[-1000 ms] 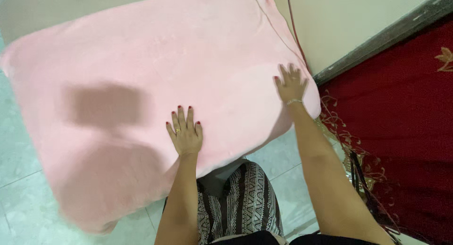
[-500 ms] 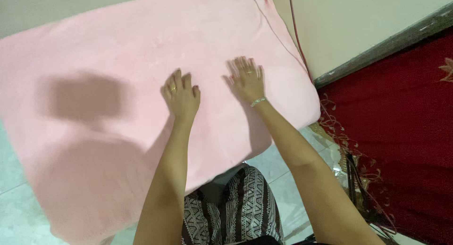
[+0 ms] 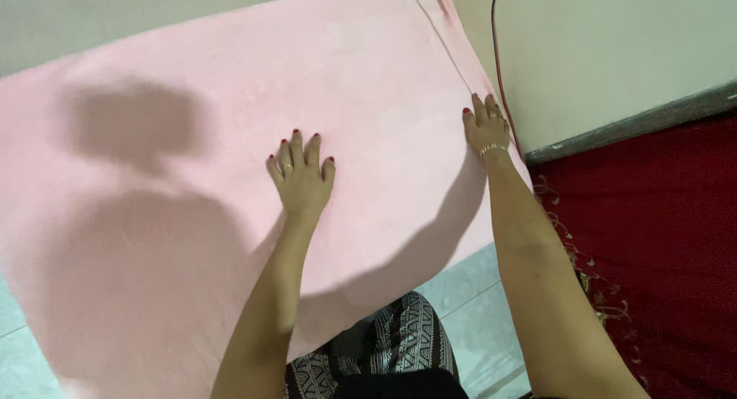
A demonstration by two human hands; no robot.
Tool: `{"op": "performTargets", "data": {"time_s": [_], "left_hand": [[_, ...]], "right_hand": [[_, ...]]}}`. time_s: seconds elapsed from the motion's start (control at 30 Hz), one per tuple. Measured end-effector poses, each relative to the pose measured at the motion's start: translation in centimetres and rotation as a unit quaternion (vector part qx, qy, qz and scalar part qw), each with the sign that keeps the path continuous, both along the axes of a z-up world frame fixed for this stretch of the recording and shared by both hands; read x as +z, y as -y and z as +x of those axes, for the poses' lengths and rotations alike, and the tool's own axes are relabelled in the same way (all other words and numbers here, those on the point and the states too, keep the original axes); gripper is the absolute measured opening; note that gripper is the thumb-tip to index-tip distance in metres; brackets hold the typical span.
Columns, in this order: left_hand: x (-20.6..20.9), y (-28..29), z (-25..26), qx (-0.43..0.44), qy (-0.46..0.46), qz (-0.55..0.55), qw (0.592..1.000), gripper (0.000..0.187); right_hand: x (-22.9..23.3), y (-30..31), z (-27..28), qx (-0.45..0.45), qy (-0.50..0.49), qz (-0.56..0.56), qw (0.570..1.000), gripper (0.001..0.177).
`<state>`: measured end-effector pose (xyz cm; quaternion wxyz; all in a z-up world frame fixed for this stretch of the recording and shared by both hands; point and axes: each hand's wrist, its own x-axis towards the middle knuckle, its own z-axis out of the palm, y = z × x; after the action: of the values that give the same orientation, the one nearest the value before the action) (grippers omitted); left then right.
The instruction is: The person folds a pink blanket on a bed, then moves to another bed to fold a green pillow and a leopard-print pillow. The person also picks up a gray bag and places it on a wooden cabinet.
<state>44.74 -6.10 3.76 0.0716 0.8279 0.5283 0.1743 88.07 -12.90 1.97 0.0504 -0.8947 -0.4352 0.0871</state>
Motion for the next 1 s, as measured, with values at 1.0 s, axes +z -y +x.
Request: {"op": "performTargets", "data": {"time_s": [1.0], "left_hand": [[-2.0, -12.3, 4.4, 0.004, -0.008, -0.006, 1.000, 0.060]], "right_hand": [[1.7, -20.7, -2.5, 0.006, -0.051, 0.012, 0.999, 0.067]]}}
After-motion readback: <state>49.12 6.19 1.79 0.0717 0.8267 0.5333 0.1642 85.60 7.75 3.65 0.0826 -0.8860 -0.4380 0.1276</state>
